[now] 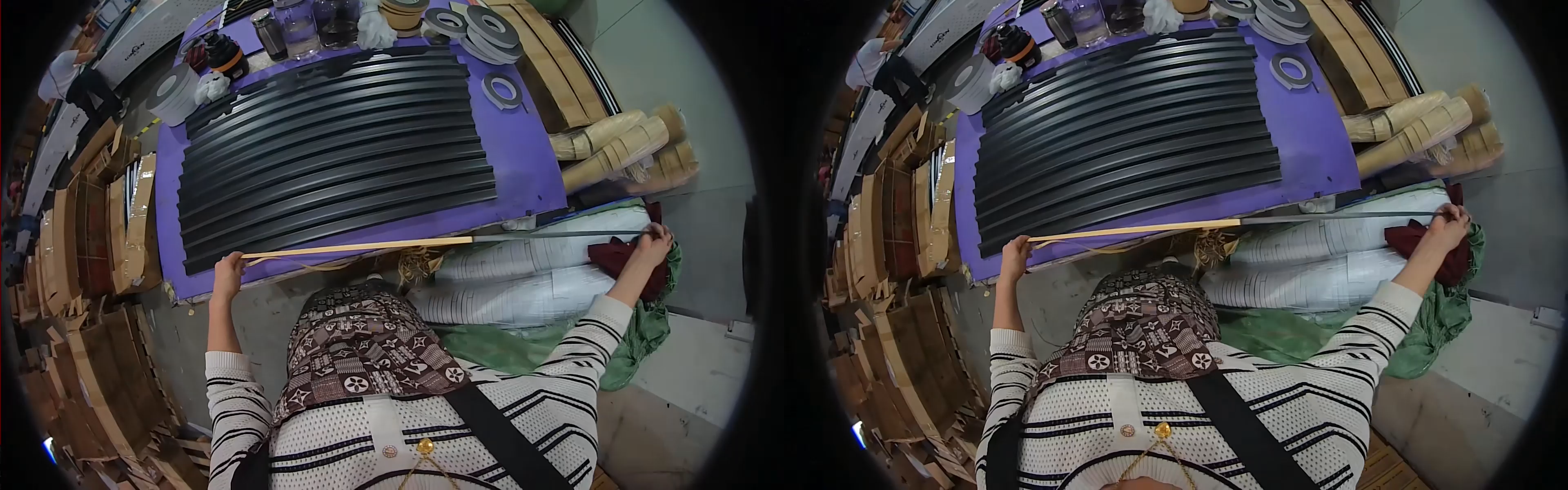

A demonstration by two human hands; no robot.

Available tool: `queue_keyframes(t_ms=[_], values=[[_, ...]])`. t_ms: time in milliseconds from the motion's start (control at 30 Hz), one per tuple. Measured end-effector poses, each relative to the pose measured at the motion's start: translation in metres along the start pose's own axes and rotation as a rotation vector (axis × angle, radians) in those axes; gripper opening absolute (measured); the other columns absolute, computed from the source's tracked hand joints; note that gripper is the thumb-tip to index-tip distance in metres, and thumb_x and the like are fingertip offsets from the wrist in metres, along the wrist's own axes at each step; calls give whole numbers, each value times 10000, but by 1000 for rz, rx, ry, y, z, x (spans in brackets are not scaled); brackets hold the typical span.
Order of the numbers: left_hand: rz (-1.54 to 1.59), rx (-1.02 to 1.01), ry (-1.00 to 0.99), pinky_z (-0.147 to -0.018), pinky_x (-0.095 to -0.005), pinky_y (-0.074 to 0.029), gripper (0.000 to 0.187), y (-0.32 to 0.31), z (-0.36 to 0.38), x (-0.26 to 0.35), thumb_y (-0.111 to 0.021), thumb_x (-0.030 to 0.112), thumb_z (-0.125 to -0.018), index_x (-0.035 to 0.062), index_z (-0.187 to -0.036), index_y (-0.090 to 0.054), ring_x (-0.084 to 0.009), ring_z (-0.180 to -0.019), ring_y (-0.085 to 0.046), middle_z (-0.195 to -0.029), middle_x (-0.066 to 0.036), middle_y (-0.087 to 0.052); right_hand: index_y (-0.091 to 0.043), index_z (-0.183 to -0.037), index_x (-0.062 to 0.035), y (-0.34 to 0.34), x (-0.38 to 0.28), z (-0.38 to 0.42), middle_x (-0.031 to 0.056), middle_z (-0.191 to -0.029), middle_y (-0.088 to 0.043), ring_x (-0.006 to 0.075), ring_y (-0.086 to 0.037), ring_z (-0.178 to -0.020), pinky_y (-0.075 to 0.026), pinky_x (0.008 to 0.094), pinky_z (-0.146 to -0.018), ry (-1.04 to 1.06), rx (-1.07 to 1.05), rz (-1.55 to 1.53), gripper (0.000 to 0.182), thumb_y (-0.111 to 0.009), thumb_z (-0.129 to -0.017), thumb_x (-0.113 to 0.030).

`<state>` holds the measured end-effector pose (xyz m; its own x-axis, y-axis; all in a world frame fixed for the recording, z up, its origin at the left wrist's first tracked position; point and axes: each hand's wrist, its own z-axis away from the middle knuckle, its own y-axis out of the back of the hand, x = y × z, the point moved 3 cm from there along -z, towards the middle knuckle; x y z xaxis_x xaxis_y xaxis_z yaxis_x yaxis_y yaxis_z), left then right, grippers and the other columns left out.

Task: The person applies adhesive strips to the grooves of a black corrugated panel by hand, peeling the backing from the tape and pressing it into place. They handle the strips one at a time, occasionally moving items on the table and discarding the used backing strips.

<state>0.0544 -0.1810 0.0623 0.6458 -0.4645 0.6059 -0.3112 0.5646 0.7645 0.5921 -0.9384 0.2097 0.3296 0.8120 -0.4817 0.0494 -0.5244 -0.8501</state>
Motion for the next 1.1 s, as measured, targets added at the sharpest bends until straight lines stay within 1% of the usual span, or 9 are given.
queue_keyframes(t_ms=[100, 200, 300, 433, 567, 733, 900, 1000, 1100], values=[[19, -52, 69, -569, -274, -455, 184, -4, 4, -1, -475, 35, -789, -37, -935, -561, -149, -622, -562, -687, -111, -574, -449, -691, -61, -30, -82, -55, 61, -614, -444, 189, -451, -570, -346, 283, -471, 193, 183, 477, 95, -474, -781, -43], [-182, -183, -49, -591, -354, -442, 187, -18, 10, 15, -496, 82, -726, 37, -876, -597, -312, -657, -564, -711, -171, -580, -525, -791, -9, -75, -176, -132, 73, -697, -530, 173, -494, -612, -396, 270, -502, 373, 200, 1379, 62, -486, -781, -57], [71, -399, -344, -630, -346, -449, 227, -36, 12, 41, -560, 127, -739, 25, -940, -585, -297, -701, -579, -791, -170, -596, -538, -812, -22, -251, -116, -64, 56, -711, -536, 148, -488, -610, -389, 247, -506, 738, 231, 1816, 75, -486, -790, -71], [306, -152, -91, -704, -333, -448, 242, 20, -53, 41, -582, 176, -743, 21, -928, -593, -288, -818, -579, -882, -163, -596, -557, -841, -39, -452, 64, 42, 34, -729, -544, 114, -478, -607, -380, 216, -510, 876, -384, 1782, 95, -486, -802, -90], [5, 666, -73, -707, -400, -416, 205, 80, -146, -67, -507, 80, -758, -10, -937, -549, -339, -806, -526, -842, -191, -556, -575, -869, -56, -561, 309, 177, 11, -748, -552, 80, -469, -605, -370, 186, -515, 481, -1055, 1519, 117, -486, -814, -109], [-148, 756, 149, -689, -383, -420, 197, 95, -192, -147, -539, 109, -745, -8, -901, -564, -312, -777, -534, -818, -178, -560, -597, -904, -77, -544, 563, 364, -17, -771, -561, 37, -458, -601, -358, 147, -521, -384, -1355, 1187, 145, -487, -829, -133], [405, 556, 374, -617, -313, -419, 131, 92, -195, -162, -595, 159, -727, 49, -794, -621, -210, -653, -544, -706, -63, -575, -561, -896, -26, -447, 705, 551, 6, -678, -527, 80, -485, -615, -412, 214, -580, -1113, -1347, 961, 129, -548, -787, -94], [419, 528, 315, -603, -288, -415, 130, 97, -195, -157, -599, 155, -730, 63, -819, -625, -186, -640, -535, -710, -46, -572, -522, -1041, -9, -410, 732, 619, 42, -712, -565, 82, -481, -569, -408, 216, -518, -1064, -1560, 1195, 249, -508, -798, -58], [476, 501, 311, -602, -274, -415, 124, 99, -195, -159, -600, 129, -730, 49, -822, -621, -182, -631, -532, -717, -53, -572, -518, -1065, 6, -395, 741, 648, 59, -700, -578, 86, -470, -514, -407, 218, -490, -1142, -1464, 1259, 278, -515, -796, -68]])
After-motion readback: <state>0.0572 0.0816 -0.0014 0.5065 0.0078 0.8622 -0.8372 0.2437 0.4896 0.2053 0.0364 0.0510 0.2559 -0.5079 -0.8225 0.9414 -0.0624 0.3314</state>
